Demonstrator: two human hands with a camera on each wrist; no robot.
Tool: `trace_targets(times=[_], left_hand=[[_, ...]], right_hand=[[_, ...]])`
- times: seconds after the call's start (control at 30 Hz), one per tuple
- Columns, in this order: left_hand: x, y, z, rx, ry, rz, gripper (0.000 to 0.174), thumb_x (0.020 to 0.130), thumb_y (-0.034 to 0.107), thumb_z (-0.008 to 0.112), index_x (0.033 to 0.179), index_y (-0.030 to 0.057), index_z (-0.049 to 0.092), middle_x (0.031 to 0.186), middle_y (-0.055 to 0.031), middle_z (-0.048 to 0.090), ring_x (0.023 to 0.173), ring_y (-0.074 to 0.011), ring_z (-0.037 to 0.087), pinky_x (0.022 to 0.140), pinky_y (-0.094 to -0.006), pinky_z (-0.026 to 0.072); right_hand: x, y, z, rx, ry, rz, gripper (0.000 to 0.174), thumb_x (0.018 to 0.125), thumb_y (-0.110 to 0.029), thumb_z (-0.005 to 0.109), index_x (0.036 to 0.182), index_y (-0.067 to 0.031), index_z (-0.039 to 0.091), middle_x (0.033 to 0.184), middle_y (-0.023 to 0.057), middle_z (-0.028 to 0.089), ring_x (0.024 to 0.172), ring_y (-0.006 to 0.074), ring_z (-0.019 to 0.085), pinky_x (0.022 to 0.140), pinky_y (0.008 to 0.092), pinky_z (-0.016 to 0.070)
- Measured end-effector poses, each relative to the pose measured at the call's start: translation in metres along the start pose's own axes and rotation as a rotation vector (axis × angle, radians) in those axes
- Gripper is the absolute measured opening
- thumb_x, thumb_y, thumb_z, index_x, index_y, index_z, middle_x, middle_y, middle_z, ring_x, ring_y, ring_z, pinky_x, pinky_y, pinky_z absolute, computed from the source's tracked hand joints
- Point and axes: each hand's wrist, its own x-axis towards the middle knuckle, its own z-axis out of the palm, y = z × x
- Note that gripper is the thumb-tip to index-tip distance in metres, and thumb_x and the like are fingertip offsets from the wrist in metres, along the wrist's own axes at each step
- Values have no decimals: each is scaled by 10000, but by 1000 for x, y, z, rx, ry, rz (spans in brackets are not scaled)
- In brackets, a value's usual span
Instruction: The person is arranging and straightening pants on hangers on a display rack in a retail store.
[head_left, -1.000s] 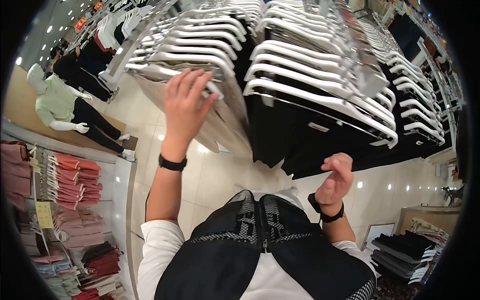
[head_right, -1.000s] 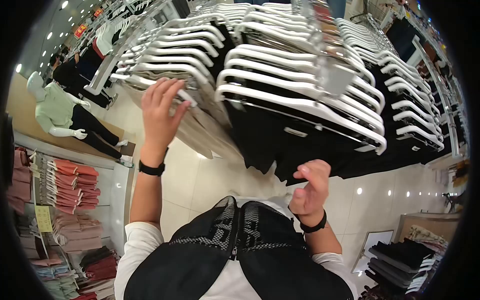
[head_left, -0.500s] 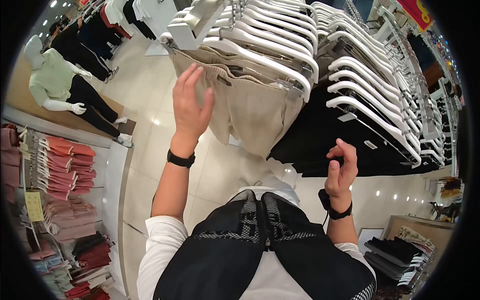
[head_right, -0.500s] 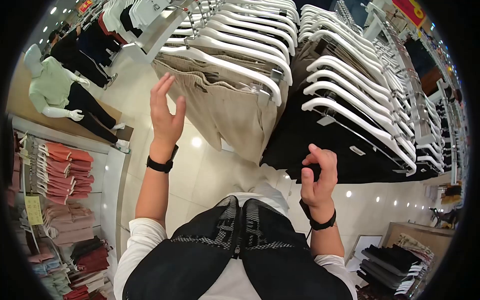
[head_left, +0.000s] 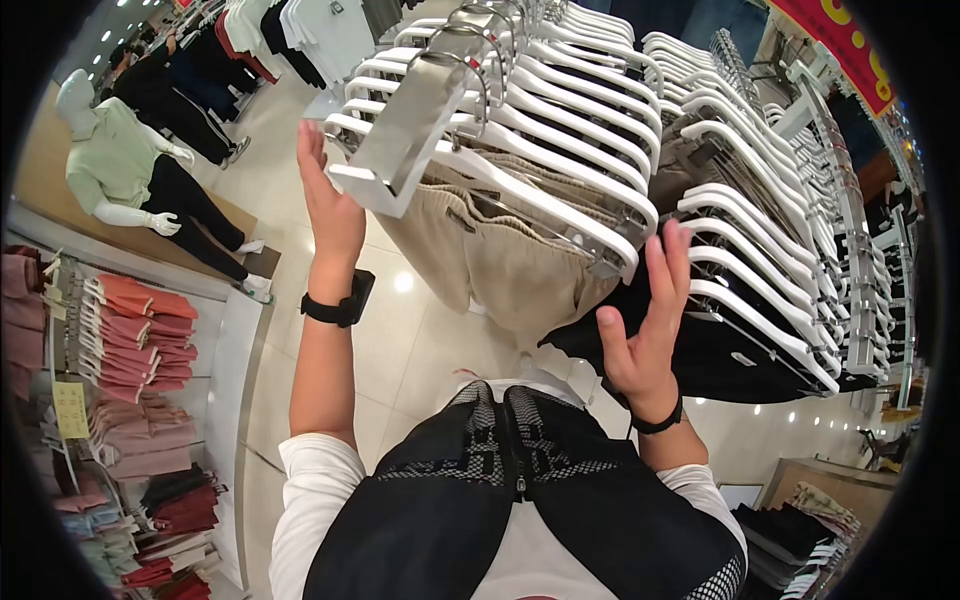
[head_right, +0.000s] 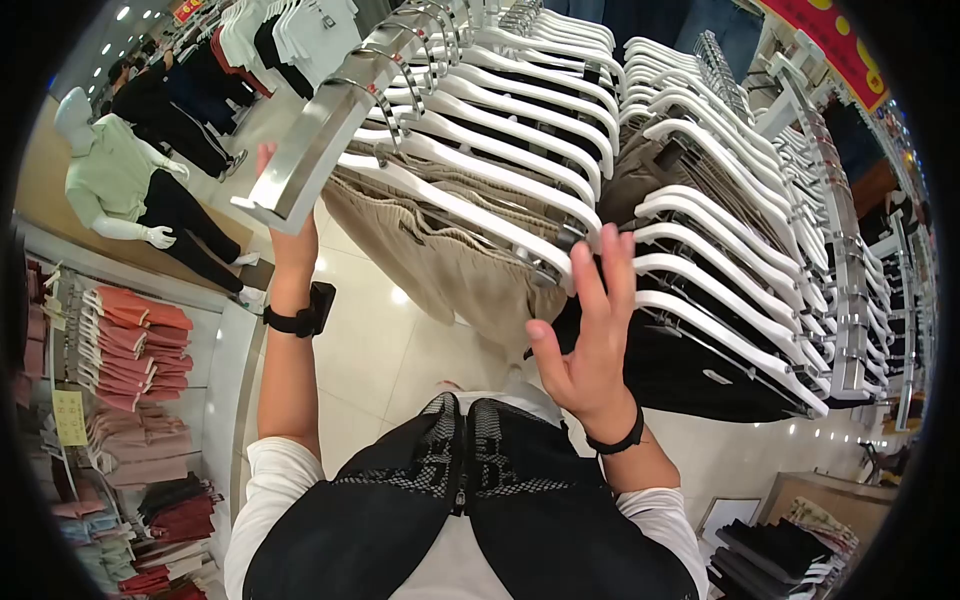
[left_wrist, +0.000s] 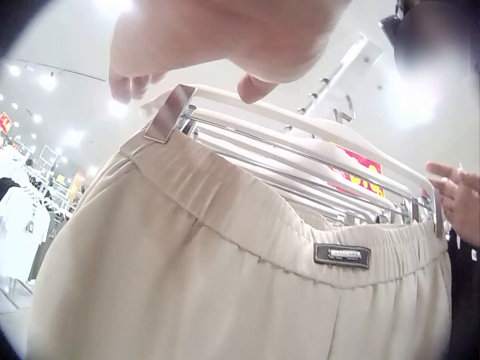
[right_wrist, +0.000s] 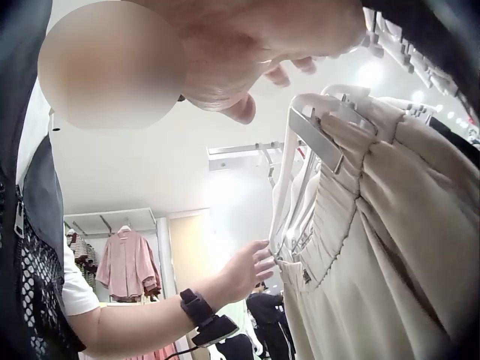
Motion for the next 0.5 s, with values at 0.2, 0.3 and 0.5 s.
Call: trace_targets(times=[0.2,0.3,0.5], left_hand=[[11,-39,8,-548,-92,-158,792,1043,367,603,1630,33,190,1674,-205,243,1506,-307,330,1234,-441,268],[27,-66,4,-630,-183,-166,797,1071,598,409,1596,5,312,1607,-204,392,1477,-299,384,1224,-440,285],[46,-59,-21,-474,-274,-19,718,1095,598,309,1168,-24,661,1416,-207,546,1329,-315,526,1106,-422,418]], right_hand=[[27,-5,21,-12,32,151,799,974,-319,692,1586,39,326,1644,295,289,1538,470,257,1236,532,229],[35,-10,32,-68,92,190,761,970,-221,682,1588,34,319,1638,277,315,1526,417,309,1235,484,259],[41,-19,57,29,316,514,751,934,-22,673,1602,-21,330,1581,192,411,1430,281,426,1185,392,345]])
